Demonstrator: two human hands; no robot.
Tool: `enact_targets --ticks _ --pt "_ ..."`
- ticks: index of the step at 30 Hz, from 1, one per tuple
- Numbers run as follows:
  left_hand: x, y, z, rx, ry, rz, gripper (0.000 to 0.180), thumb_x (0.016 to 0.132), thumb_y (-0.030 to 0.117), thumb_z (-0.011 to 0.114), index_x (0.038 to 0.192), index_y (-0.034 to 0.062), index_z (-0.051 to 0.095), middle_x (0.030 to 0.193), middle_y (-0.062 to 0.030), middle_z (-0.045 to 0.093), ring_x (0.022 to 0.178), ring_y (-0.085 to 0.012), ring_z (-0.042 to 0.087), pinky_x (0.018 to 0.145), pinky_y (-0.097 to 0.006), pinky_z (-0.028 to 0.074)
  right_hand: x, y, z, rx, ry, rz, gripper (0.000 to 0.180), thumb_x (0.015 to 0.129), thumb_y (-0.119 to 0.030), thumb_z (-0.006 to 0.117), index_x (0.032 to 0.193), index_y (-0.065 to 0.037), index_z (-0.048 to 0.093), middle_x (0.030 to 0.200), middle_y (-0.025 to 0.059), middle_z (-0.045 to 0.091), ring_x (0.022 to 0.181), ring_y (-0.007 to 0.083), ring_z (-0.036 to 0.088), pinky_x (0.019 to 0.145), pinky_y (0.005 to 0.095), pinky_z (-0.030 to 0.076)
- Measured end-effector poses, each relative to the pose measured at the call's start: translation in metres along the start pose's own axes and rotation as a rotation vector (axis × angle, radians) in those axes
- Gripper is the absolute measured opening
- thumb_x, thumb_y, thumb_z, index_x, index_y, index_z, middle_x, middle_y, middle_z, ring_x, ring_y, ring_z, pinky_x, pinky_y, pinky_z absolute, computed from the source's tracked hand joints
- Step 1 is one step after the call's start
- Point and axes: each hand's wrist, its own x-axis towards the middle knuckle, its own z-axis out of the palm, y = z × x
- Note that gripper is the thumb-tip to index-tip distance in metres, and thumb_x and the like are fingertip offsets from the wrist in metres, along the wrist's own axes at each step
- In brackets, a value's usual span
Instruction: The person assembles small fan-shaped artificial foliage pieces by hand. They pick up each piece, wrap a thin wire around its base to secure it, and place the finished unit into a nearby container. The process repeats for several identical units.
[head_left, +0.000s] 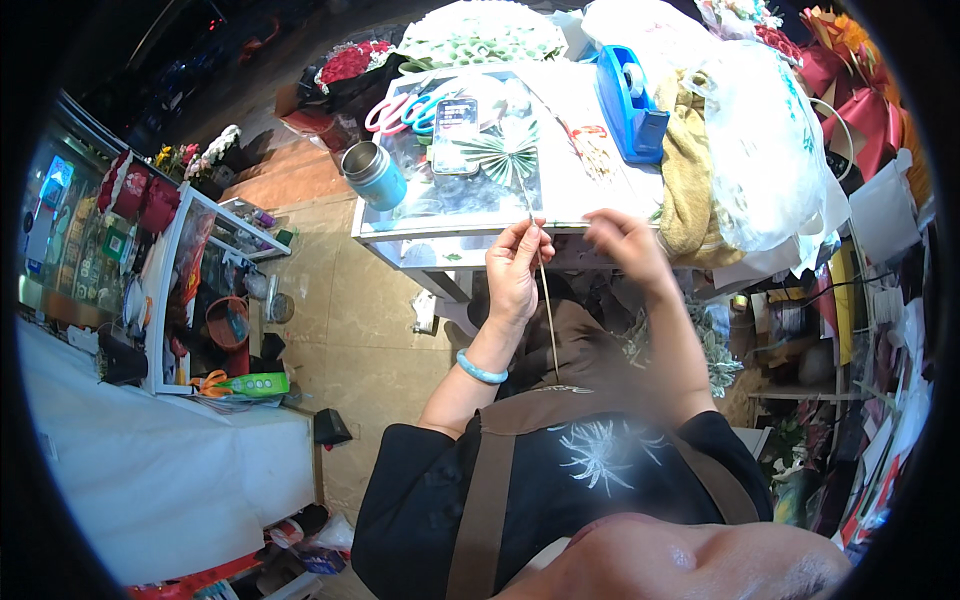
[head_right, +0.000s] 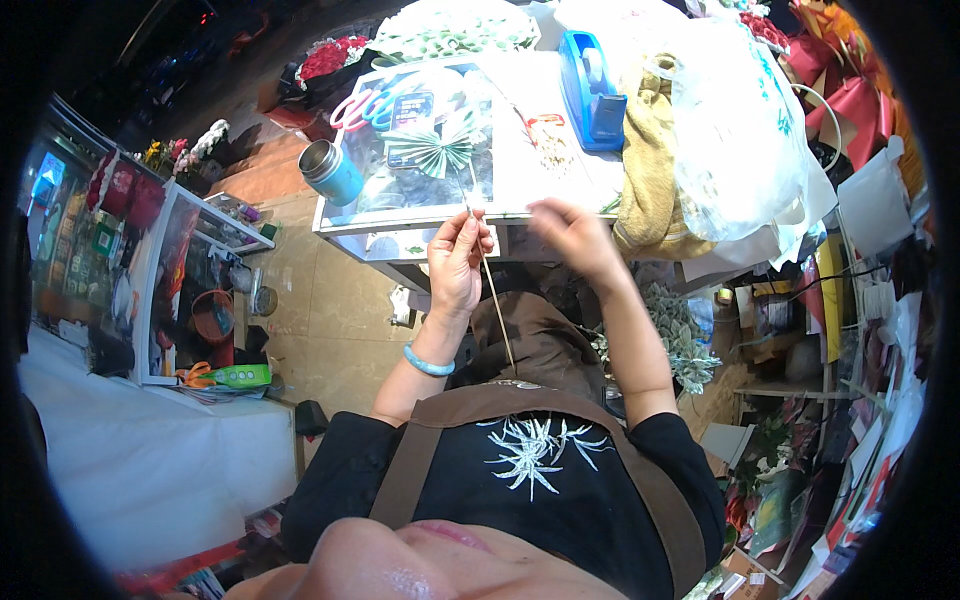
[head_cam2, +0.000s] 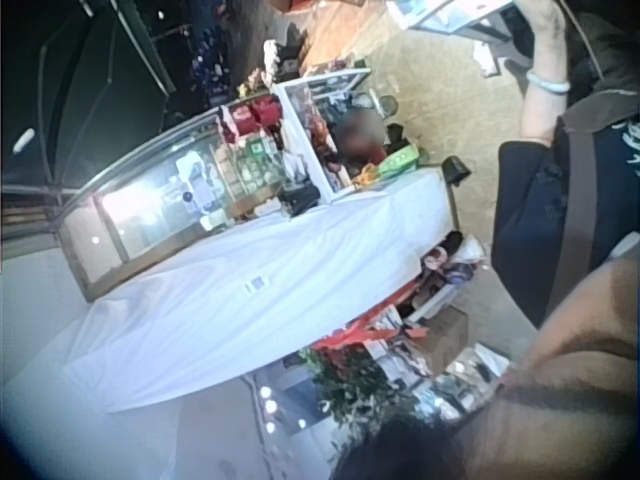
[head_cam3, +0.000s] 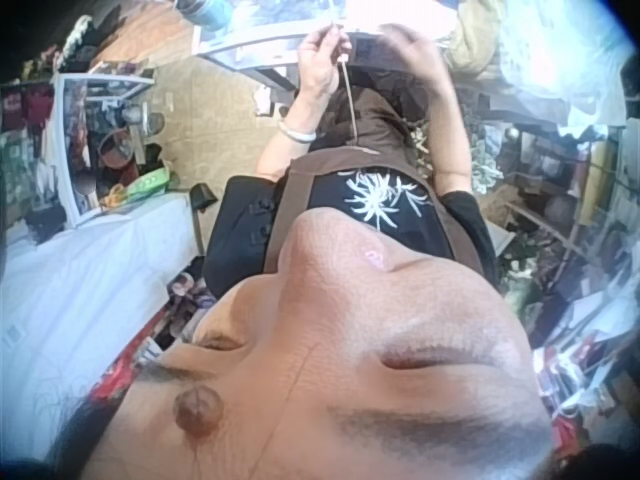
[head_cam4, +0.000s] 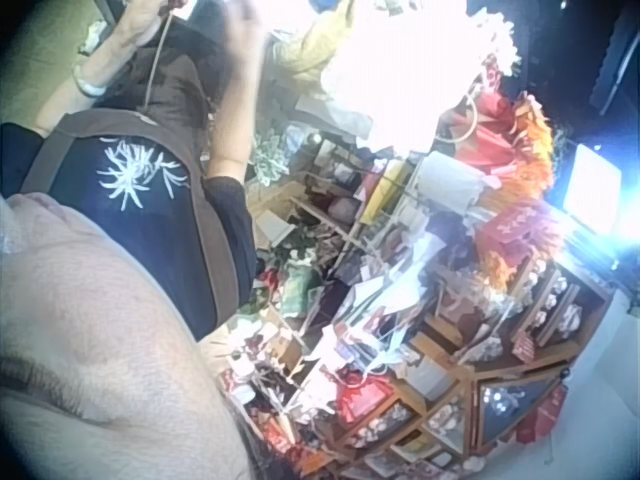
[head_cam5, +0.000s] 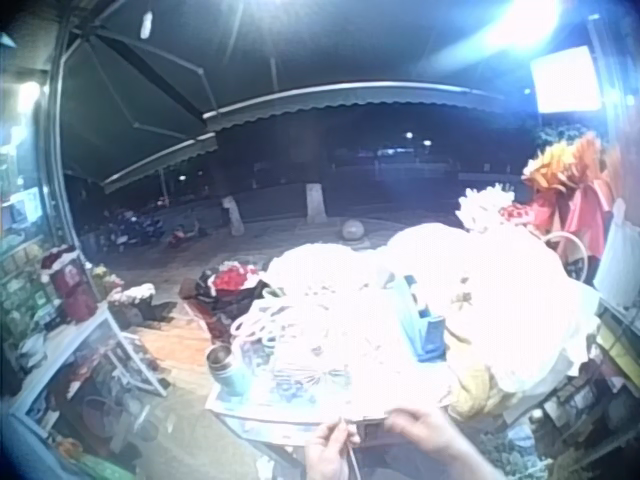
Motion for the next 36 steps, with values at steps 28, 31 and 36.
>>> enact_targets --ticks 28,31,36 --pt "-0.011 -0.005 0.009 0.077 -0.058 -0.085 0.021 0.088 0.011 0.058 0.104 -0.0006 0.061 0.08 -0.0022 0.06 0.061 -0.0047 0.048 0.05 -0.015 0.036 0.122 -0.016 -0.111 0.305 0.463 -0.273 0.02 0.085 -0.014 0.061 0.101 -0.002 0.064 0.094 0.0023 0.064 0.086 0.0065 0.058 0.068 0.018 0.041" --pt "-0.007 -0.008 0.008 0.061 -0.075 -0.072 0.023 0.088 0.01 0.056 0.109 -0.0011 0.059 0.084 -0.0026 0.06 0.065 -0.0049 0.049 0.053 -0.016 0.038 0.109 -0.006 -0.11 0.213 0.428 -0.399 0.015 0.085 -0.01 0.061 0.095 0.0 0.065 0.123 0.0067 0.05 0.094 0.0115 0.057 0.079 0.0227 0.043" --pt "-0.001 -0.008 0.008 0.009 -0.101 -0.038 0.026 0.091 0.009 0.052 0.114 -0.0027 0.056 0.089 -0.0035 0.058 0.067 -0.0055 0.047 0.056 -0.016 0.039 0.102 0.025 -0.105 -0.013 0.539 -0.347 0.013 0.081 -0.01 0.065 0.078 0.003 0.065 0.117 0.0104 0.051 0.091 0.0125 0.055 0.08 0.0247 0.042"
